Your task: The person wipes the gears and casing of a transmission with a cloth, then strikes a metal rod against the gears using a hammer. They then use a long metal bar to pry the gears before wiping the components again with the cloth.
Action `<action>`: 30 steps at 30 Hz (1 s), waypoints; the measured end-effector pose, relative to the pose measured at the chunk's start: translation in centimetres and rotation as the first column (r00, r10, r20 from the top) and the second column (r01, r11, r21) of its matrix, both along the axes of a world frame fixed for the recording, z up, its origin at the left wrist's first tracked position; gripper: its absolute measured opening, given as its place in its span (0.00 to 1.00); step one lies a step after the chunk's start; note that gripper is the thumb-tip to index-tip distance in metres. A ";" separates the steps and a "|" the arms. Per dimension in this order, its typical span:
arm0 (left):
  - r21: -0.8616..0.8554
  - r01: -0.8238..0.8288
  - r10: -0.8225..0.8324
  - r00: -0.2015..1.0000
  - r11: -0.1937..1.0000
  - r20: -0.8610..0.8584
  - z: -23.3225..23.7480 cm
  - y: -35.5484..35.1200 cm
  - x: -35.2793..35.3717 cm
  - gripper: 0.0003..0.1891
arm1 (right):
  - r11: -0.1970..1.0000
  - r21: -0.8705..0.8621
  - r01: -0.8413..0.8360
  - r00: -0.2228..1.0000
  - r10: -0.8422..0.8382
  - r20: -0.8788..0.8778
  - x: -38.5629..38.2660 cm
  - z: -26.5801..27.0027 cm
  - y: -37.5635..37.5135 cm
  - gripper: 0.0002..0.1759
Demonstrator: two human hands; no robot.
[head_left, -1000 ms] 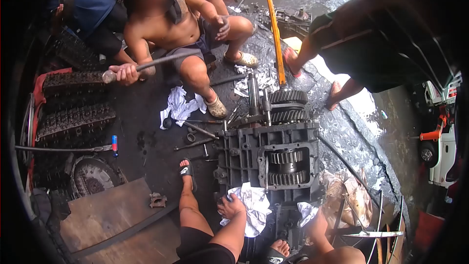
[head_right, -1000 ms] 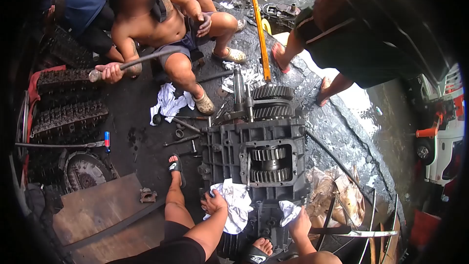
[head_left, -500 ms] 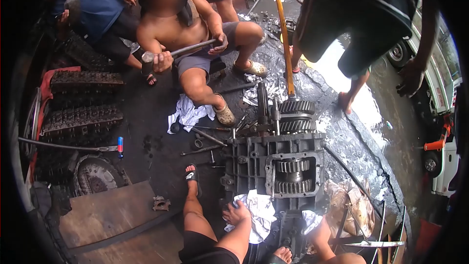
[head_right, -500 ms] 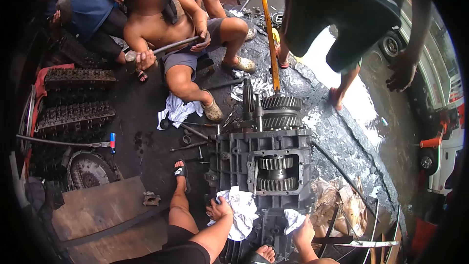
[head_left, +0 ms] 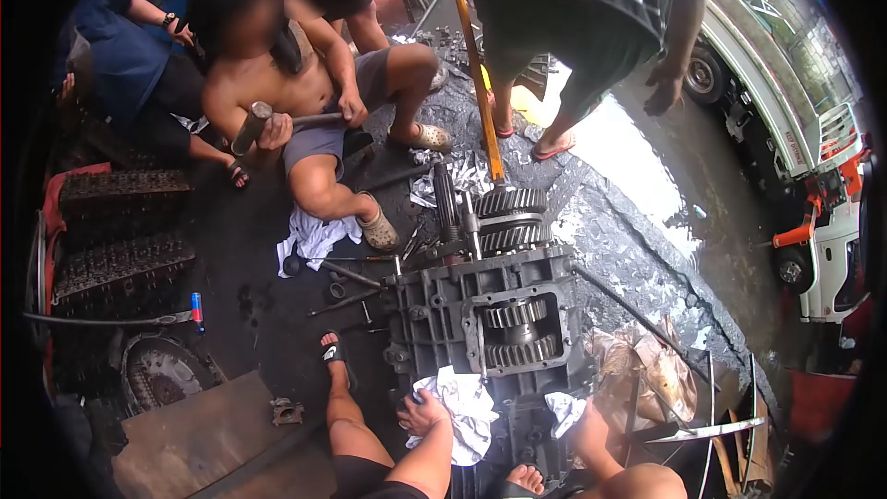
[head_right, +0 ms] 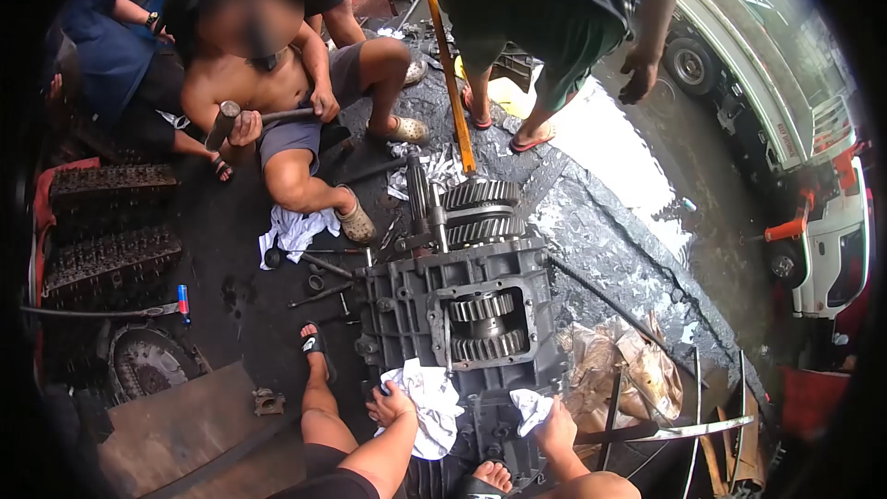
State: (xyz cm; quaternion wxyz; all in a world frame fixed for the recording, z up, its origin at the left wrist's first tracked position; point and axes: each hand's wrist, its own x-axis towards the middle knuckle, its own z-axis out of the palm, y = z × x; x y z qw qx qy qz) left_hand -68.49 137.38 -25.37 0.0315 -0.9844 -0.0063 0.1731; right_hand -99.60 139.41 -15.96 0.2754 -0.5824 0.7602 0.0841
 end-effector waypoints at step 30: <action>-0.017 0.017 -0.016 0.997 1.000 0.081 -1.0 0.4 0.0 0.26 | 0.989 0.120 0.083 0.996 -0.087 0.033 0.5 0.7 -0.8 0.36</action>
